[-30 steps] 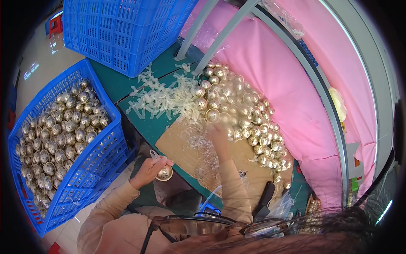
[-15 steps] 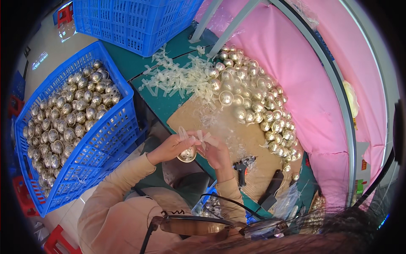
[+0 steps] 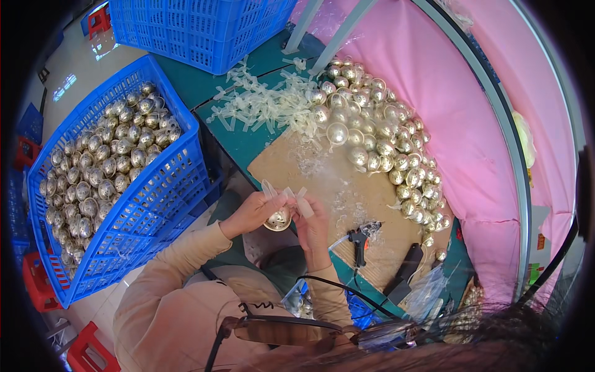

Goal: The person decorates ornaments by applying glue to each ornament with a glue gun and attaching ribbon bows to them by hand.

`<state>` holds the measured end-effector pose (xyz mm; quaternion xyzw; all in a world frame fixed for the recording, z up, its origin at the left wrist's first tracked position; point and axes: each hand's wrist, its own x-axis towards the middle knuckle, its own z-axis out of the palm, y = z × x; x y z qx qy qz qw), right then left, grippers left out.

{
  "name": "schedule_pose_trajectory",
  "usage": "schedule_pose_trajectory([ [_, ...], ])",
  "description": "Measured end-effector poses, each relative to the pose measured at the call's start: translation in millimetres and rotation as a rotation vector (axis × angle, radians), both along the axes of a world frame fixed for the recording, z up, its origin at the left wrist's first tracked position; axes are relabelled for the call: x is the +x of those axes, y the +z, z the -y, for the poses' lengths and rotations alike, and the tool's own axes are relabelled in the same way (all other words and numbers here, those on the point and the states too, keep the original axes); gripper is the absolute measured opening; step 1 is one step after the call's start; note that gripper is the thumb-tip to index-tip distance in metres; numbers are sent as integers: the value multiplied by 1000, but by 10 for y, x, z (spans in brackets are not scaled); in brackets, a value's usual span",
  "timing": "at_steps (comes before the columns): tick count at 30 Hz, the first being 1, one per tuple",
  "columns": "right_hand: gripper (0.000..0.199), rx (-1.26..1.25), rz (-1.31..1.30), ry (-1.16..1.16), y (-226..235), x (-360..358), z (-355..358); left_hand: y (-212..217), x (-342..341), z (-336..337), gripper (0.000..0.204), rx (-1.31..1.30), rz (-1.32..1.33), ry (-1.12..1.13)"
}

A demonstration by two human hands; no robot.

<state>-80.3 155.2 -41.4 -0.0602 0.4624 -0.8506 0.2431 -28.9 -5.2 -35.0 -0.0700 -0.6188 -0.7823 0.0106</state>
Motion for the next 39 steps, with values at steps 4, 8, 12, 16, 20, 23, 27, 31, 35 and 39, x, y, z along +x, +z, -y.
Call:
schedule_pose_trajectory([
  [4, 16, -40, 18, -17, -102, -11, -24, -79, -13, -24, 34, -35, -33, 39],
  [8, 14, 16, -64, -147, -62, -21, -62, -22, -9, -16, 34, -33, -55, -1],
  [12, 14, 3, -28, -166, 43, 52, -172, -138, 23, 14, 34, -76, -40, 32],
  [16, 13, -62, -127, -81, 299, 373, -222, -146, 9, 27, 33, -47, 10, 16],
  [20, 13, -78, -163, 44, 296, 515, -77, -86, 26, -33, 33, 32, 46, -11],
  [23, 12, -30, -174, -2, 260, 528, -36, -125, 34, -53, 33, -22, 33, 39],
  [27, 7, 99, -141, -120, 115, 499, 26, -111, 67, -82, 31, -11, 39, 40],
  [31, 6, 115, -166, -109, 30, 464, 68, -132, 78, -92, 31, -70, 3, 68],
  [35, 7, 136, -231, -136, 49, 481, 109, -175, 81, -101, 31, -14, 7, 53],
  [39, 7, 197, -305, -161, -25, 492, 111, -167, 97, -106, 31, -28, 21, 56],
])
